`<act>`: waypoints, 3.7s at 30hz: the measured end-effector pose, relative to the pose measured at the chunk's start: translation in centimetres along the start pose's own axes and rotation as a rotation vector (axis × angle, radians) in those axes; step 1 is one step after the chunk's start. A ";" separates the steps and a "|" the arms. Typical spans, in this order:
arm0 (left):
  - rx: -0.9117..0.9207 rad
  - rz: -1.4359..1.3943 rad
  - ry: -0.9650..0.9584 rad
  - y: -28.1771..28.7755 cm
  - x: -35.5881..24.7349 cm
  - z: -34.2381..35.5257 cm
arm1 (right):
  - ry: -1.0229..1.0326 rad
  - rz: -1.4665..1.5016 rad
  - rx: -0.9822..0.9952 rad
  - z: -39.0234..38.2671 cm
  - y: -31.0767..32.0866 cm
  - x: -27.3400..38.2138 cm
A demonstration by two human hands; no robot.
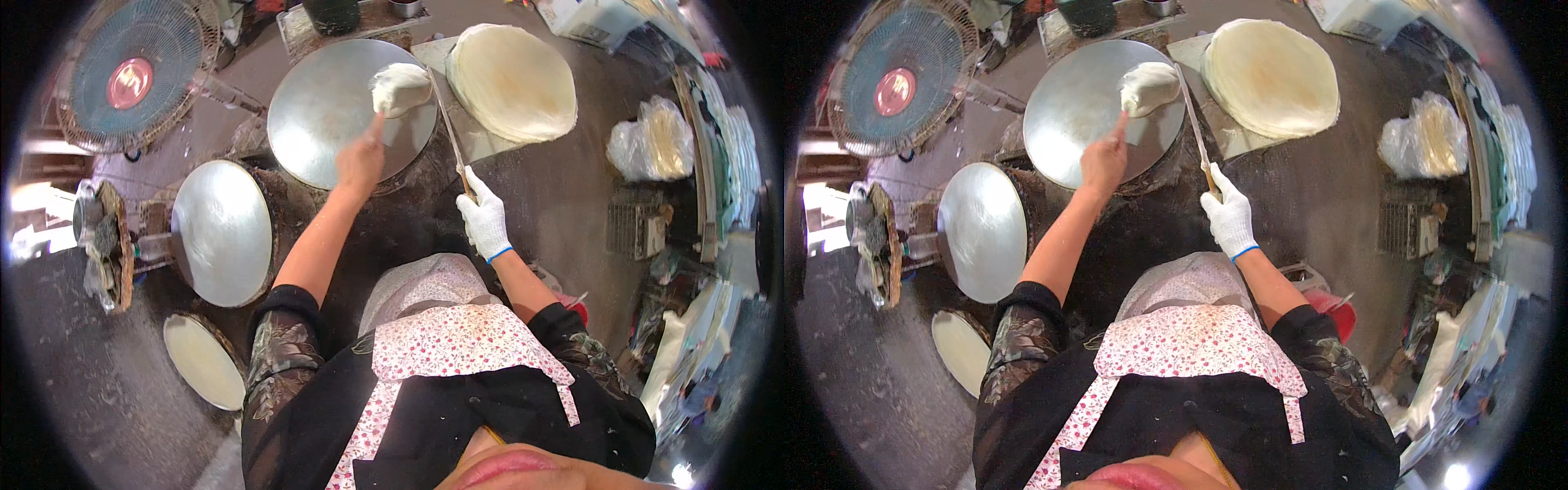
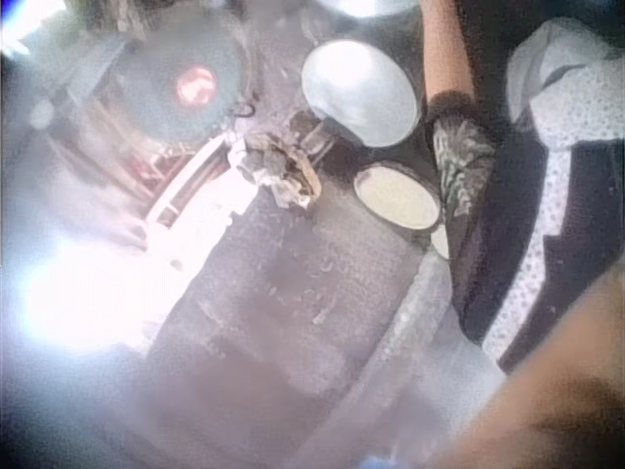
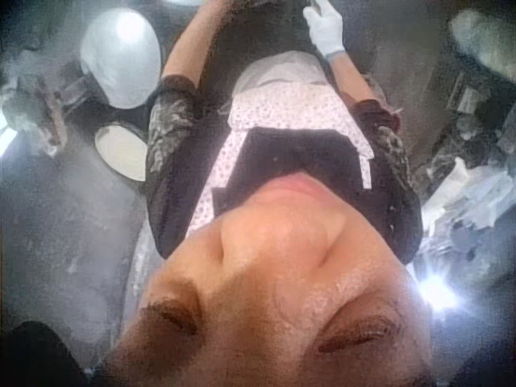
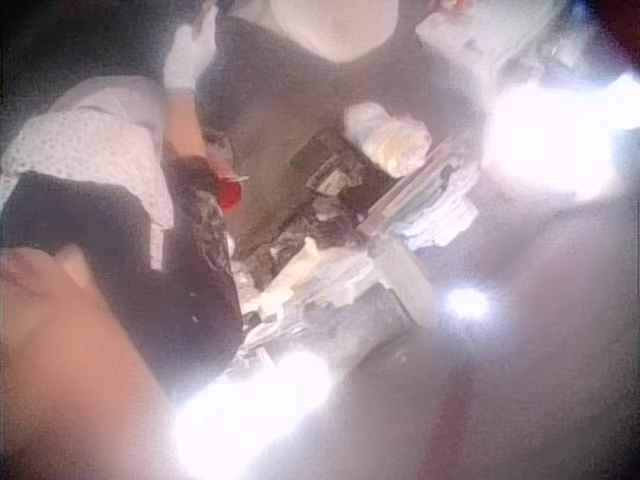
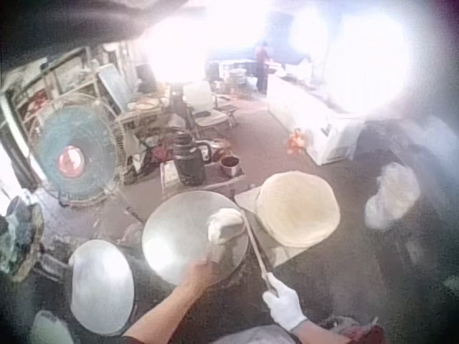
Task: The person ladles batter onto several hot griddles and spreads it into thin circular crepes using a wooden spreader. They flip and remove cooked crepes, stacking them nearby while continuing to cook new ones.
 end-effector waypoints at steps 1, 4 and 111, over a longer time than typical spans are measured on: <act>-0.065 0.034 -0.035 0.2 0.8 0.3 | 0.004 -0.048 -0.047 -0.3 -0.5 -0.8; -0.120 -0.015 -0.017 0.2 2.9 1.1 | 0.101 -0.101 -0.130 -1.8 -2.7 -1.6; -0.604 -0.763 0.814 9.8 -18.1 -19.9 | 0.779 -0.922 0.188 14.9 -5.9 16.1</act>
Point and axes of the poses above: each hand's wrist, its own z-axis towards the middle knuckle, its own y-axis out of the back of the hand, x = y × z, the point moved 2 cm from there along z, towards the middle knuckle, and after that the axes turned 8 degrees about -y, right-handed, at the moved point
